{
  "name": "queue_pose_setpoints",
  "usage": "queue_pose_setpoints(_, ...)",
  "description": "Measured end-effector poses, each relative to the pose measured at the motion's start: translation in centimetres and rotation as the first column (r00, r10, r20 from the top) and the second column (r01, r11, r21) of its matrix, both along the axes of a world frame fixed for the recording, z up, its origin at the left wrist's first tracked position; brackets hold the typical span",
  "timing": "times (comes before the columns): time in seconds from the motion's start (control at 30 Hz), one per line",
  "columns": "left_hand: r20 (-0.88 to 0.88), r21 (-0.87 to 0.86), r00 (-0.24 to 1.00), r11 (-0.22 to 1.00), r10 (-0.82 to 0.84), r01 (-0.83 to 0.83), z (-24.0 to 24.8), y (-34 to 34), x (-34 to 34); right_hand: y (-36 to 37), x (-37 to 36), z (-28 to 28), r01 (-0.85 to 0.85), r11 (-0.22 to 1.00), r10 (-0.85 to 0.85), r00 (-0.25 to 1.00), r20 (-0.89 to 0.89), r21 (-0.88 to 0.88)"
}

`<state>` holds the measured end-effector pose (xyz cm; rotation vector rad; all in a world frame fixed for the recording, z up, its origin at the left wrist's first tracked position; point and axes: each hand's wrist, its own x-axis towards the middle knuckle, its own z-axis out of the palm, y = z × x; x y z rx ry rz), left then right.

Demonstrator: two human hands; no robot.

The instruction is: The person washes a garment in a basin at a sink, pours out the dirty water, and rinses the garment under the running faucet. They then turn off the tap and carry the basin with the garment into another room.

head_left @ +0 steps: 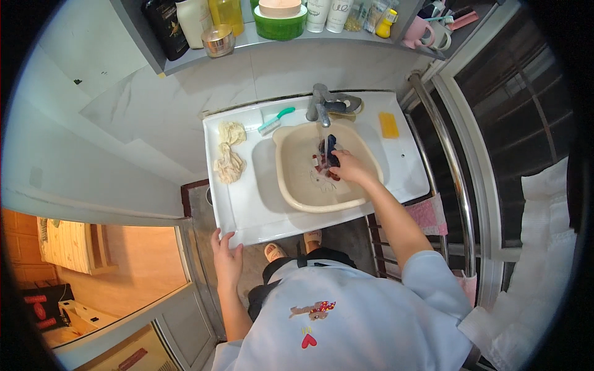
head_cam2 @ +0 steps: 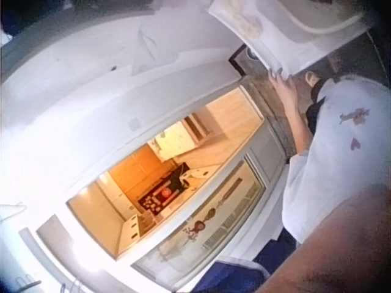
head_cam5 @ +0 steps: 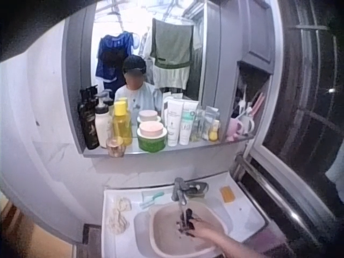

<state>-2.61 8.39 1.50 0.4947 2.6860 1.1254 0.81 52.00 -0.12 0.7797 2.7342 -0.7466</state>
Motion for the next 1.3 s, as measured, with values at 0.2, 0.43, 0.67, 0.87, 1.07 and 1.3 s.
queue_pose_setpoints(0.2,-0.068,-0.016,0.997,0.999,0.045,-0.046,-0.1,-1.5,1.0,0.9,-3.5,-6.2,0.027,0.994,-0.043,0.987,0.153,0.106)
queue_pose_setpoints(0.43,0.014,-0.006,0.995,0.995,0.098,-0.098,-0.2,-2.0,1.7,2.3,-3.9,-9.2,0.034,0.986,-0.054,0.991,0.12,0.161)
queue_pose_setpoints(0.67,-0.003,0.012,0.999,0.999,0.034,-0.034,0.4,-0.5,0.5,3.5,-2.6,-8.2,0.003,0.971,0.013,0.998,-0.066,0.238)
queue_pose_setpoints(0.87,0.001,-0.002,1.0,1.0,0.014,-0.014,2.0,0.4,0.6,2.8,-2.2,-10.1,0.024,0.998,-0.024,1.0,0.005,0.065)
queue_pose_setpoints(1.07,0.013,0.017,1.0,1.0,0.026,-0.026,1.0,-0.5,1.4,2.4,-3.5,-8.5,0.276,0.955,-0.29,0.945,-0.15,-0.109)
queue_pose_setpoints(1.3,0.024,0.068,1.0,0.998,-0.005,0.004,1.4,-0.3,0.5,2.2,-2.5,0.0,0.062,0.998,-0.054,0.959,-0.279,0.02)
